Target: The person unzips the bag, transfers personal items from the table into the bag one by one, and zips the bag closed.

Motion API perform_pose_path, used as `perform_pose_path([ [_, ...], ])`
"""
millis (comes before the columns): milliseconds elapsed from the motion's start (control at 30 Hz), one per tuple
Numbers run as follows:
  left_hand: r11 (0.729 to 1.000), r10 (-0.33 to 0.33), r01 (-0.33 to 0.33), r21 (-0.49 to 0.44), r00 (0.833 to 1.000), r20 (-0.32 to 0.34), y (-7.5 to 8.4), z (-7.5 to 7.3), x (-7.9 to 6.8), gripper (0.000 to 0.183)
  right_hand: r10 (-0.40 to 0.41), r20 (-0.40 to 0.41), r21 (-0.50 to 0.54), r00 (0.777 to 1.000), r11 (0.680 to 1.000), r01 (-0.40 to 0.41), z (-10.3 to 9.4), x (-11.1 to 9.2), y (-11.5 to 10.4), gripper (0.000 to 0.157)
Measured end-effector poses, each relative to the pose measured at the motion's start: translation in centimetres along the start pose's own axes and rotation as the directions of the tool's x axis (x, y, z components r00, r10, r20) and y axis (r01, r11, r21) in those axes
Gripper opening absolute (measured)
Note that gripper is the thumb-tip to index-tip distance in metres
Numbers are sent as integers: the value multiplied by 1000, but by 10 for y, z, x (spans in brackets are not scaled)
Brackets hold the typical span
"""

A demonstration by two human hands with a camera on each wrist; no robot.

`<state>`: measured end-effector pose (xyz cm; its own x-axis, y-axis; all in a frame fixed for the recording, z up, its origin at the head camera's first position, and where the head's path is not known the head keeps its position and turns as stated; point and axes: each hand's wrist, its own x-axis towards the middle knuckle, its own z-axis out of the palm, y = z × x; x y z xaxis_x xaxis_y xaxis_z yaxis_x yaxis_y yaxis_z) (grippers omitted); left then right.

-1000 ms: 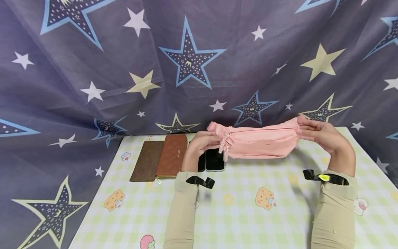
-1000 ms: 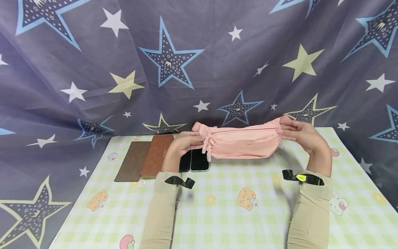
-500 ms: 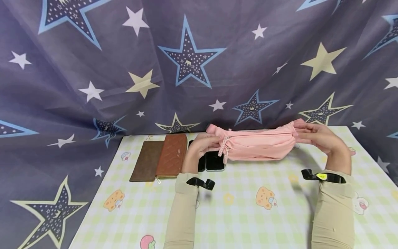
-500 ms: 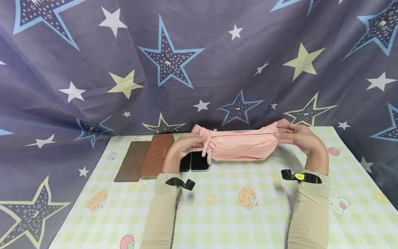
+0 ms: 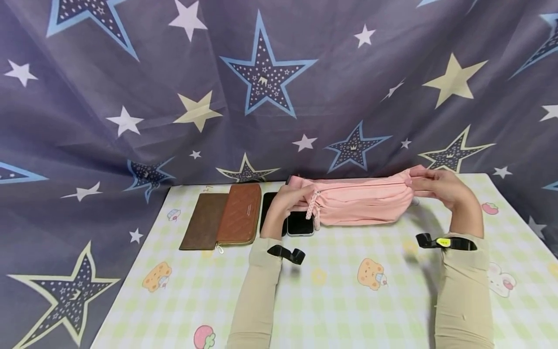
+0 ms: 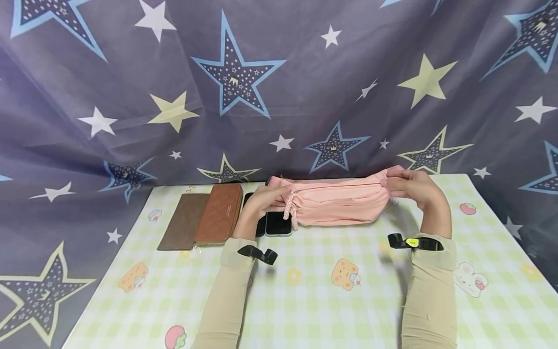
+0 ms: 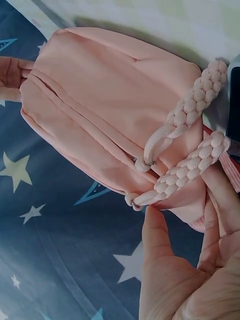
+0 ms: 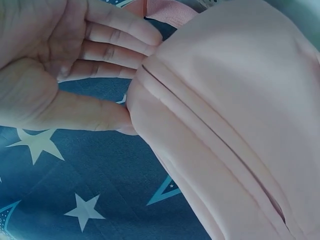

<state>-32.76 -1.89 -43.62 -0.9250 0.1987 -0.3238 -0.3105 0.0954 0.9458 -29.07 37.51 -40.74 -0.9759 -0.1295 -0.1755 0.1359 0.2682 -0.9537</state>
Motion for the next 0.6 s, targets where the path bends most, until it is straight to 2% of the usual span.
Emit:
perform_pose_path([
  [167,998,-22,21,63,1000,2,2,-4,2,43,7,0,14,1000,1000,-7,1,2,0,43],
  [267,997,-23,22,69,1000,8,4,-7,3,43,19,-10,25,1000,1000,-18,2,3,-1,46],
  [500,1000,-21,20,16,999,25,2,-5,2,28,60,-27,-85,998,994,-62,3,3,-1,61],
  [600,1000,-9,9,25,1000,13,-1,-3,2,29,67,-25,-119,997,990,-69,3,2,-2,63],
])
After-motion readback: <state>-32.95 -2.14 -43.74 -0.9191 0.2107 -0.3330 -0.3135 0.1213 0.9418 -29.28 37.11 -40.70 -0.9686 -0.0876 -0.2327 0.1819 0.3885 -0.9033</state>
